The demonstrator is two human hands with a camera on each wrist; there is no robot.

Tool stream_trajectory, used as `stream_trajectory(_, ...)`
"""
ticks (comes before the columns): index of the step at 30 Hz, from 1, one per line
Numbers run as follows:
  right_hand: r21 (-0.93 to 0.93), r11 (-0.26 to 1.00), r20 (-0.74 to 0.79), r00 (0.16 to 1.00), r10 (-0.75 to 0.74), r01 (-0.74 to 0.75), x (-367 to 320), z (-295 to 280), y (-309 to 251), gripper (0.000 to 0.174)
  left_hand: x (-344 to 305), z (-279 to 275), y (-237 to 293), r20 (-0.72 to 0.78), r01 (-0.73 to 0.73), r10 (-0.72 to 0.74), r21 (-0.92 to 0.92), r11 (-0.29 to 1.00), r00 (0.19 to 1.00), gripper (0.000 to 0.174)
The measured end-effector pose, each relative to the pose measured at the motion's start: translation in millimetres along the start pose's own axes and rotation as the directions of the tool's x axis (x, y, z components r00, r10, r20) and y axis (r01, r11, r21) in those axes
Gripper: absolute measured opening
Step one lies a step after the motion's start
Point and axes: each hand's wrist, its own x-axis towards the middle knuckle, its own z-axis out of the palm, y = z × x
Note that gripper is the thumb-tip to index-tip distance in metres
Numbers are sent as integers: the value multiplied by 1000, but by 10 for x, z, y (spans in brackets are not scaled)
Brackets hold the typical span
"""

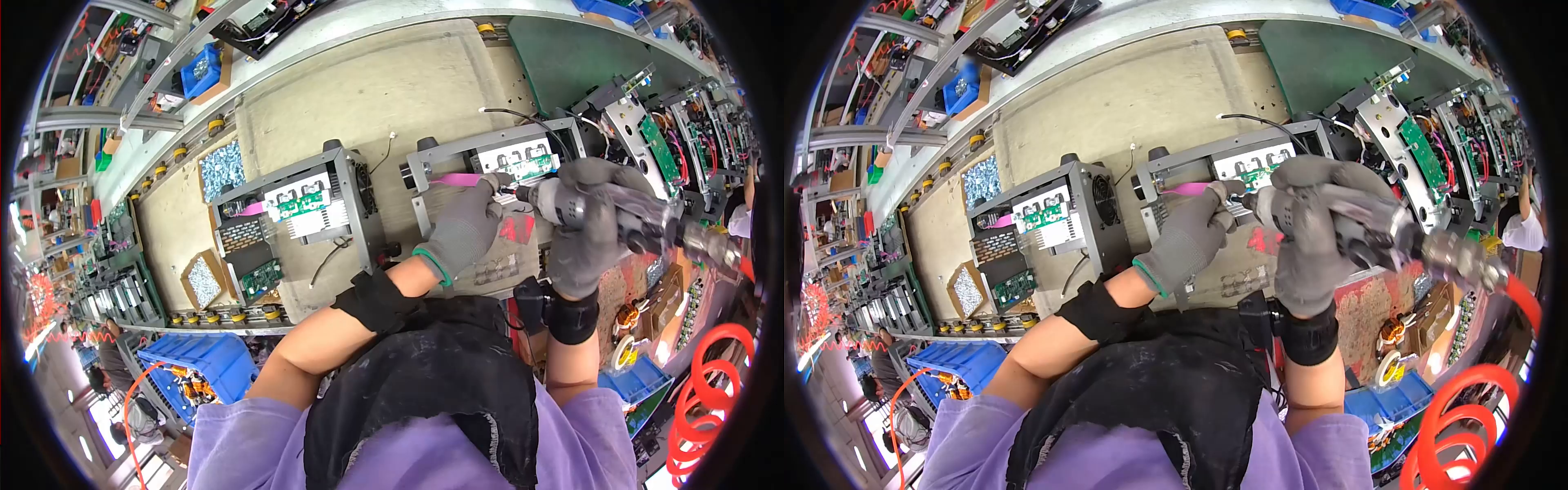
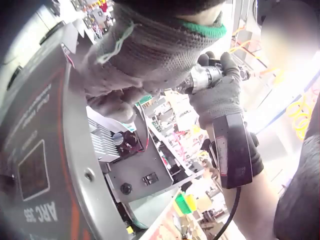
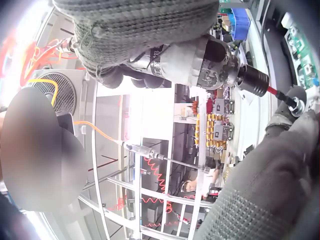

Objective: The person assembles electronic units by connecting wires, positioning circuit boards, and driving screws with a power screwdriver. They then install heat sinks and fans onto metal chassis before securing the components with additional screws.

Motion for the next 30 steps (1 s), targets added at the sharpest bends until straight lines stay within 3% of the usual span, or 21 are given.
stream_trajectory(1,-90,994,103,993,-57,67,81,27,56,43,52,4,20,-63,-26,39,197,980,997,34)
stream_trajectory(2,-157,985,-13,997,-70,67,107,123,112,40,86,-4,38,-72,8,8,211,978,997,36)
stream_trajectory(7,-212,977,37,999,-13,20,136,20,382,40,203,-17,-10,-135,-99,129,209,973,982,31)
stream_trajectory(9,-249,965,75,995,-68,85,139,11,440,40,210,-68,34,-130,-124,153,207,970,980,31)
stream_trajectory(11,-314,947,90,995,-39,66,122,-101,469,40,165,-165,155,-195,-88,302,690,719,933,22)
stream_trajectory(12,-378,924,104,994,-16,54,121,-108,463,41,182,-182,127,-197,-87,301,688,720,933,22)
stream_trajectory(14,-356,935,62,997,41,-17,87,-18,382,41,239,-206,33,-70,-133,437,898,418,896,12)
stream_trajectory(15,-328,941,16,995,97,-86,85,35,348,41,263,-197,14,-77,-128,435,897,422,897,12)
stream_trajectory(17,-386,921,50,996,74,-49,106,65,338,41,304,-157,-2,-91,-114,447,904,413,890,8)
stream_trajectory(19,-255,966,47,998,50,-37,128,122,342,40,304,-196,15,-81,-126,435,896,427,897,8)
stream_trajectory(20,-314,946,107,993,-51,83,167,80,400,39,304,-211,23,-64,-143,425,888,437,903,8)
stream_trajectory(21,-314,946,110,993,-51,84,174,94,404,39,303,-203,13,-66,-142,425,887,439,903,8)
stream_trajectory(25,-286,958,41,998,48,-34,208,196,434,40,349,-185,-63,-163,-158,529,846,510,833,7)
stream_trajectory(27,-336,941,177,984,12,49,242,108,512,41,389,-179,-84,-181,-165,549,838,520,816,7)
stream_trajectory(28,-445,890,260,965,21,101,290,86,491,36,400,-165,-89,-189,-171,540,819,548,820,8)
stream_trajectory(30,-390,918,210,978,6,78,251,136,559,33,378,-193,-61,-204,-171,525,798,578,826,9)
